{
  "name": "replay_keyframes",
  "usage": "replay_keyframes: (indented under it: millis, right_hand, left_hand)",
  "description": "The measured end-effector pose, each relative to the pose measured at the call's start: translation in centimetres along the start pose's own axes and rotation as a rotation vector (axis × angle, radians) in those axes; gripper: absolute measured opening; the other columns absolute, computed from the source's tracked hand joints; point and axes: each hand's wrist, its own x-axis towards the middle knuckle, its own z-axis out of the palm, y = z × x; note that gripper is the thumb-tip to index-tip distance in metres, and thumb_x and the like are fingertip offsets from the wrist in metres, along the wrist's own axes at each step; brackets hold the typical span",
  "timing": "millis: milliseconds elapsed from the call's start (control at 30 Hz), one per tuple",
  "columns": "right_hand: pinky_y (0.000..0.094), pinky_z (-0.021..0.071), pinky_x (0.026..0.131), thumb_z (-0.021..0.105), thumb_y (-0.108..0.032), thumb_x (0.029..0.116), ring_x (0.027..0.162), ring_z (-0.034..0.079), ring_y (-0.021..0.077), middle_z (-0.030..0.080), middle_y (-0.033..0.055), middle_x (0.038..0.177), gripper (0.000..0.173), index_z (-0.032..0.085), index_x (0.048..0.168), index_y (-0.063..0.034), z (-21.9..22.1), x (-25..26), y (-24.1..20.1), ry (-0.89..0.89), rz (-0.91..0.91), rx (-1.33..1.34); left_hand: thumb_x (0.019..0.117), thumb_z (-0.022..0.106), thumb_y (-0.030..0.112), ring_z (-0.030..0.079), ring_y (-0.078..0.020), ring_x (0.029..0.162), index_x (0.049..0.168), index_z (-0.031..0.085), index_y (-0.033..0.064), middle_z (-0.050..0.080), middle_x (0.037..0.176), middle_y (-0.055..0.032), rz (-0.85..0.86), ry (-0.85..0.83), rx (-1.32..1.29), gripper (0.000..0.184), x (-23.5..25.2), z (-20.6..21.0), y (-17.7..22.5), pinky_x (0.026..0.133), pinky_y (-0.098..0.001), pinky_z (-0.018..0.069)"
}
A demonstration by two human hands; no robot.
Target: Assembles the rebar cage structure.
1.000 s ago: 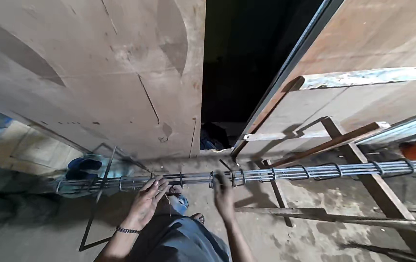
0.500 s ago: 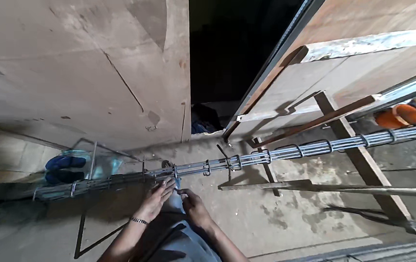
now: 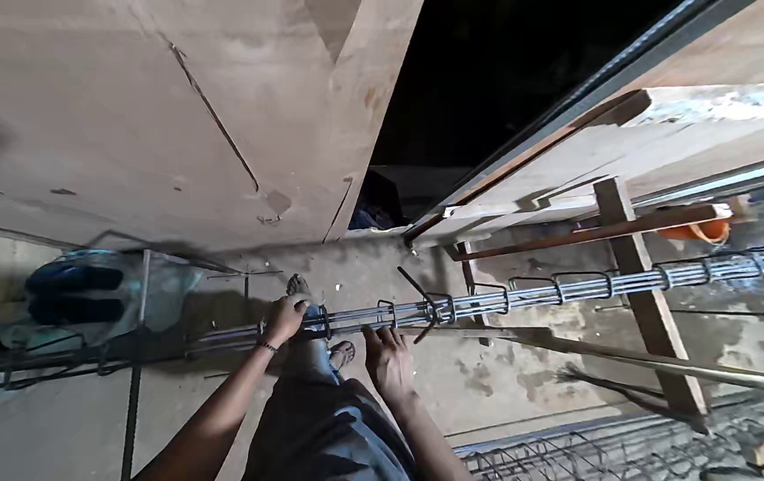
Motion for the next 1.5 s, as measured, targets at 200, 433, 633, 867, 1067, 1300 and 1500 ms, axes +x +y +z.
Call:
replay_keyframes:
  millis: [200, 433, 633, 867, 1067, 1300, 1500]
  right_hand:
    - [0.0529, 0.0517, 0.099, 0.053, -0.019, 0.1019, 0.114, 0.067, 0.0332, 0.070, 0.0150, 0.123, 0.026, 0.075, 0.112, -0.0087, -0.4, 3.1, -1.8, -0.515, 0.230, 0.063]
    - [0.0560, 0.0577, 0.087, 0.040, -0.017, 0.1077, 0.101, 0.072, 0.0367, 0.070, 0.0163, 0.125, 0.041, 0.058, 0.144, -0.0171, -0.3, 3.2, -2.3, -0.690, 0.472, 0.230]
    - [0.0571, 0.0562, 0.090, 0.039, -0.022, 0.1081, 0.108, 0.070, 0.0346, 0.070, 0.0134, 0.126, 0.041, 0.059, 0.144, -0.0257, -0.7, 3.5, -2.7, -0.877, 0.436, 0.181]
    - [0.0588, 0.0570, 0.082, 0.043, -0.019, 0.1049, 0.101, 0.071, 0.0392, 0.069, 0.0168, 0.125, 0.048, 0.051, 0.152, -0.0280, -0.5, 3.9, -5.7, -0.972, 0.362, -0.008]
    - [0.0577, 0.0556, 0.086, 0.044, -0.016, 0.1055, 0.106, 0.068, 0.0440, 0.063, 0.0269, 0.128, 0.046, 0.046, 0.150, -0.0052, 0.3, 5.2, -8.4, -1.034, 0.295, -0.104]
    - [0.0520, 0.0566, 0.084, 0.040, -0.009, 0.1054, 0.103, 0.069, 0.0418, 0.062, 0.0291, 0.123, 0.043, 0.046, 0.144, 0.0075, -0.1, 6.2, -10.4, -1.051, 0.267, -0.198]
    - [0.0534, 0.0569, 0.083, 0.042, -0.011, 0.1044, 0.103, 0.069, 0.0414, 0.062, 0.0283, 0.125, 0.043, 0.048, 0.144, 0.0062, -0.3, 7.1, -10.3, -1.081, 0.276, -0.203]
  left_hand:
    - [0.1058, 0.052, 0.018, 0.062, -0.0263, 0.127, 0.128, 0.071, 0.0109, 0.069, 0.131, -0.0120, 0.026, -0.174, 0.134, 0.030, 2.0, 0.4, -0.8, 0.113, -0.0470, 0.0436]
    - [0.1047, 0.056, 0.025, 0.061, -0.0353, 0.124, 0.127, 0.067, 0.0038, 0.066, 0.127, -0.0207, 0.002, -0.501, 0.244, 0.032, 3.2, 1.0, -1.8, 0.109, -0.0548, 0.0439]
    - [0.1017, 0.058, 0.017, 0.064, -0.0316, 0.118, 0.117, 0.073, 0.0044, 0.070, 0.121, -0.0176, 0.014, -0.461, 0.158, 0.025, 4.1, 1.5, -2.7, 0.107, -0.0523, 0.0464]
    - [0.1021, 0.053, 0.009, 0.060, -0.0314, 0.126, 0.123, 0.070, 0.0023, 0.066, 0.128, -0.0192, 0.062, -0.461, 0.195, 0.027, 3.8, 1.7, -2.5, 0.112, -0.0476, 0.0430]
    - [0.1043, 0.053, 0.012, 0.062, -0.0330, 0.123, 0.121, 0.070, 0.0000, 0.068, 0.125, -0.0206, 0.108, -0.441, 0.178, 0.027, 3.7, 1.9, -3.0, 0.111, -0.0480, 0.0442]
    - [0.1033, 0.055, 0.011, 0.060, -0.0330, 0.125, 0.128, 0.064, -0.0014, 0.065, 0.128, -0.0216, 0.140, -0.461, 0.119, 0.029, 4.1, 1.8, -3.7, 0.112, -0.0463, 0.0434]
    - [0.1035, 0.054, 0.013, 0.061, -0.0301, 0.124, 0.127, 0.065, -0.0008, 0.066, 0.127, -0.0202, 0.145, -0.440, 0.041, 0.029, 4.1, 2.1, -4.4, 0.112, -0.0439, 0.0437]
